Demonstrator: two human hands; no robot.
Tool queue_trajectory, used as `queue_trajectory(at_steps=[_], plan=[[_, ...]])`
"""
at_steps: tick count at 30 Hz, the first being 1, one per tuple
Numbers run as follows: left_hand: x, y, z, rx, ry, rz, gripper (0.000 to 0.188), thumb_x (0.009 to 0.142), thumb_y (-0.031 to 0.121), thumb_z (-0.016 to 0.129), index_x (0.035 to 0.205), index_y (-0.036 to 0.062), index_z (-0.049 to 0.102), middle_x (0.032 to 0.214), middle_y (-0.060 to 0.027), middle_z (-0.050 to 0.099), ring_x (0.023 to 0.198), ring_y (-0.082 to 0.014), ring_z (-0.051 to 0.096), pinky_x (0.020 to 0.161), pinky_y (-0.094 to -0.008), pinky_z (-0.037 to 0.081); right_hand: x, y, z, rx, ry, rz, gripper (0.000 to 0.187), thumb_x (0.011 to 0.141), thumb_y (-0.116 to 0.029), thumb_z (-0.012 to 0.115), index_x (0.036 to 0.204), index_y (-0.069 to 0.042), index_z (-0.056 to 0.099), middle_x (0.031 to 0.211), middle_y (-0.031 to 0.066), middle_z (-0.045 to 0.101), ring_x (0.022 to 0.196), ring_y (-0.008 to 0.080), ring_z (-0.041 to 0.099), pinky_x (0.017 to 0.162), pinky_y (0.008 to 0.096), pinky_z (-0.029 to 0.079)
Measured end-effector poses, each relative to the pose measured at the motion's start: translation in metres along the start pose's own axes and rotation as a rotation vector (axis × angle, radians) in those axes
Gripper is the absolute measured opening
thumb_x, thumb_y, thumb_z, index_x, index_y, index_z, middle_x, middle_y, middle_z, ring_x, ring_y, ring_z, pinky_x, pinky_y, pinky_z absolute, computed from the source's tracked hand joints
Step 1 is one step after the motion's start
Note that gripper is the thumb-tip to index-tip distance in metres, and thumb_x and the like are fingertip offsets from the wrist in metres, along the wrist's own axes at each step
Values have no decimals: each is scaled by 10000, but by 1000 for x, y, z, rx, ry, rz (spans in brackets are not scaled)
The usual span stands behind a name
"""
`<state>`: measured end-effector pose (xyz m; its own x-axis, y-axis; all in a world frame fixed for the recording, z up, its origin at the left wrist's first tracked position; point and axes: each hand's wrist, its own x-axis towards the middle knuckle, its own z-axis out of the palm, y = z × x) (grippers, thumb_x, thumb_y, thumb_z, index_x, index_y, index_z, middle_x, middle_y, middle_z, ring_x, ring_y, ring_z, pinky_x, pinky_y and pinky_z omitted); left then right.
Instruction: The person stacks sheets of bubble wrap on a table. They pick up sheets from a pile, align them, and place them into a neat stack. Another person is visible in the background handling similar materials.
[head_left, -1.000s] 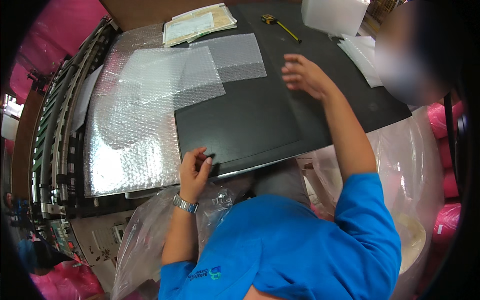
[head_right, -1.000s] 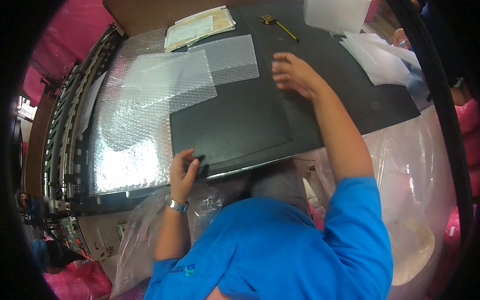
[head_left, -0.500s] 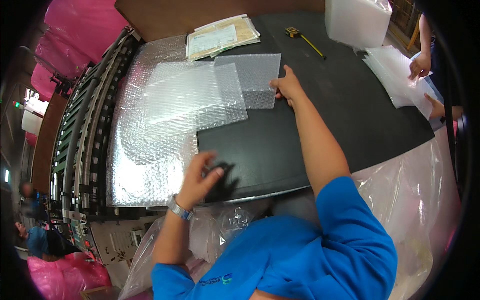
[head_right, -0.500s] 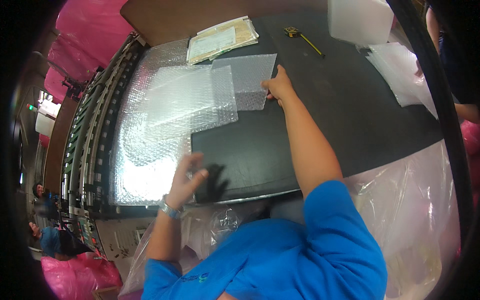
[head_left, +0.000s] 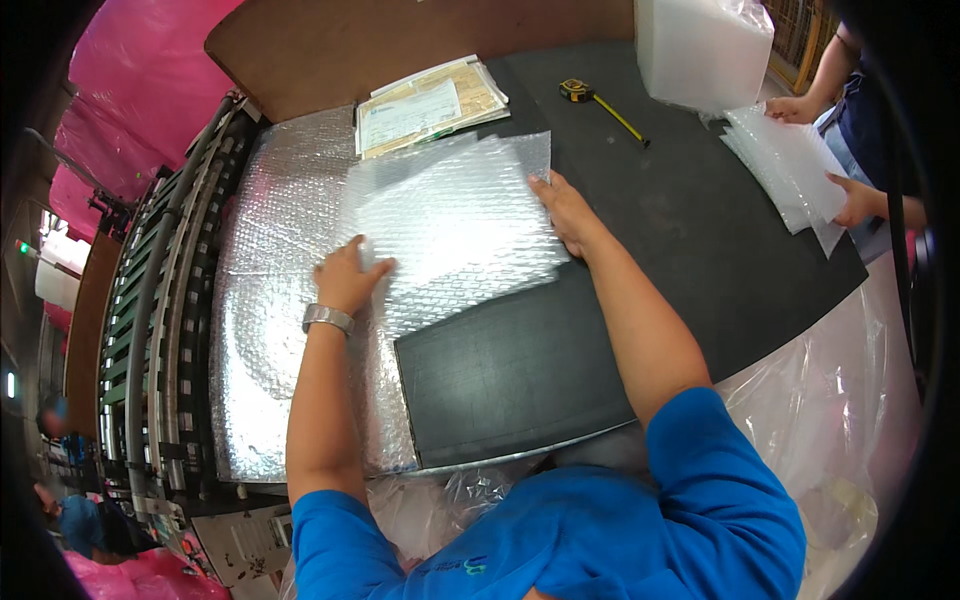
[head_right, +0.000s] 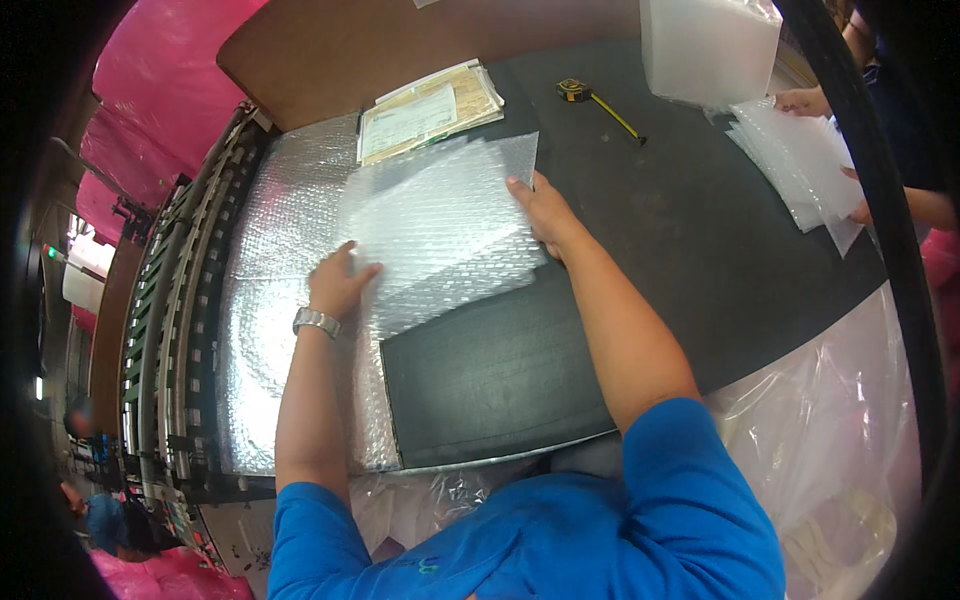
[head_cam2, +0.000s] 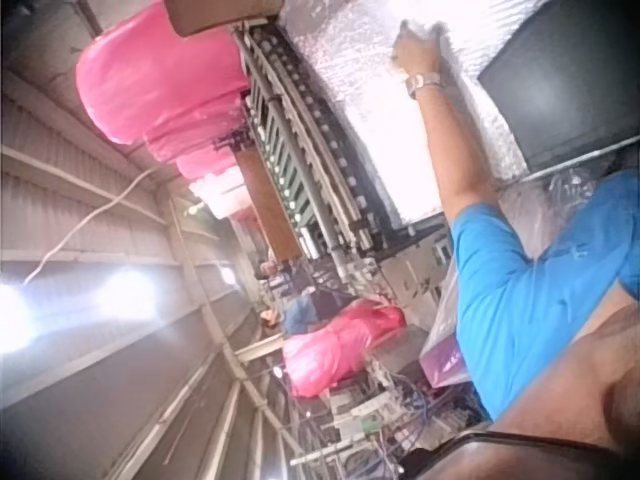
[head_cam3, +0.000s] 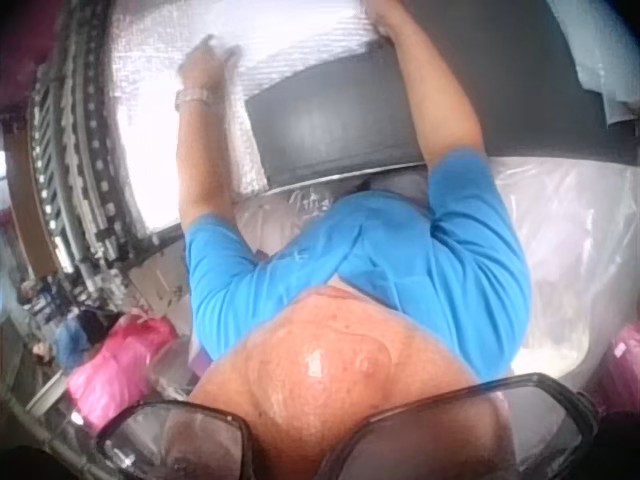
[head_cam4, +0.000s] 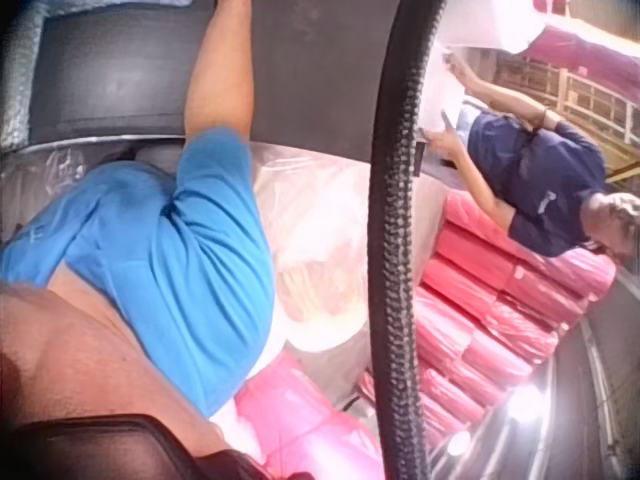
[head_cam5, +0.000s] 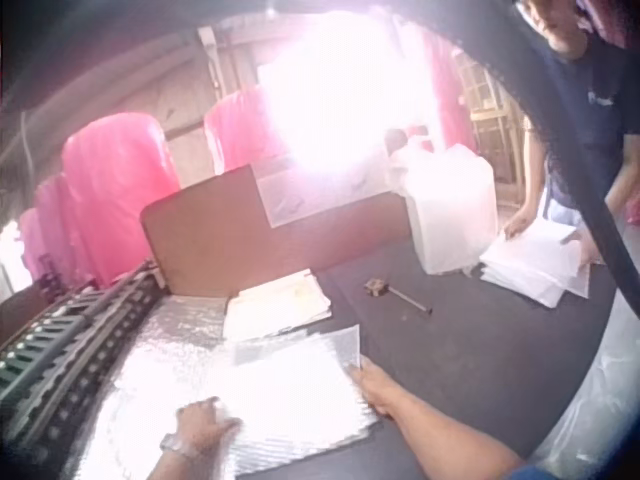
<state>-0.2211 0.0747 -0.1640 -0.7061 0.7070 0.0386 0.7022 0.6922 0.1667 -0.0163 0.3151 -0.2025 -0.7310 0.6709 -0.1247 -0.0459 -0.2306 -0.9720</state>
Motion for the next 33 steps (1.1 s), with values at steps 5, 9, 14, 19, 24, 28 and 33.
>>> queue_trajectory(at_steps=[5,9,14,19,24,28,33], plan=[[-9,24,10,-343,-5,130,645,692,353,660,1221,75,419,894,-188,585,852,-322,564,753,-385,440,-9,-7,1,-104,-57,-95,645,748,-113,628,1268,24,271,1126,165,496,1014,226,505,850,315,412],[13,-15,18,-302,539,88,724,711,376,647,1253,-1,350,1151,-268,457,1052,-351,469,895,-392,369,-5,-1,-3,14,-81,-142,655,714,-72,642,1251,26,280,1086,155,507,964,211,522,838,310,422],[0,13,15,-808,34,38,839,753,476,566,1313,-32,202,1297,-304,279,1229,-373,278,999,-394,257,-3,1,-3,-31,-137,-145,583,724,-86,630,1204,21,316,1077,148,502,942,223,522,809,335,440],[-19,36,-4,-221,557,-9,731,753,323,599,1306,11,236,1256,-260,355,1194,-352,319,975,-412,268,-5,4,8,-54,-10,-58,542,741,-76,612,1189,25,325,1052,161,506,916,229,530,786,349,450],[-29,52,-1,-464,609,556,258,765,157,573,1006,73,537,821,-120,544,740,-257,549,629,-340,448,-6,1,13,-146,41,-65,526,773,-82,570,1222,20,316,1052,166,501,891,237,537,742,331,460],[-37,63,-2,-406,617,738,56,760,127,575,801,89,571,667,-54,533,560,-219,545,499,-315,443,4,10,1,70,-54,-56,482,801,-152,487,1234,6,345,1091,139,494,941,239,521,804,348,449],[-34,57,-6,-379,697,716,38,749,122,581,769,95,563,639,-46,523,535,-212,538,471,-311,435,13,16,-9,98,-155,-64,486,786,-112,466,1240,5,340,1093,140,494,954,241,519,814,351,448]])
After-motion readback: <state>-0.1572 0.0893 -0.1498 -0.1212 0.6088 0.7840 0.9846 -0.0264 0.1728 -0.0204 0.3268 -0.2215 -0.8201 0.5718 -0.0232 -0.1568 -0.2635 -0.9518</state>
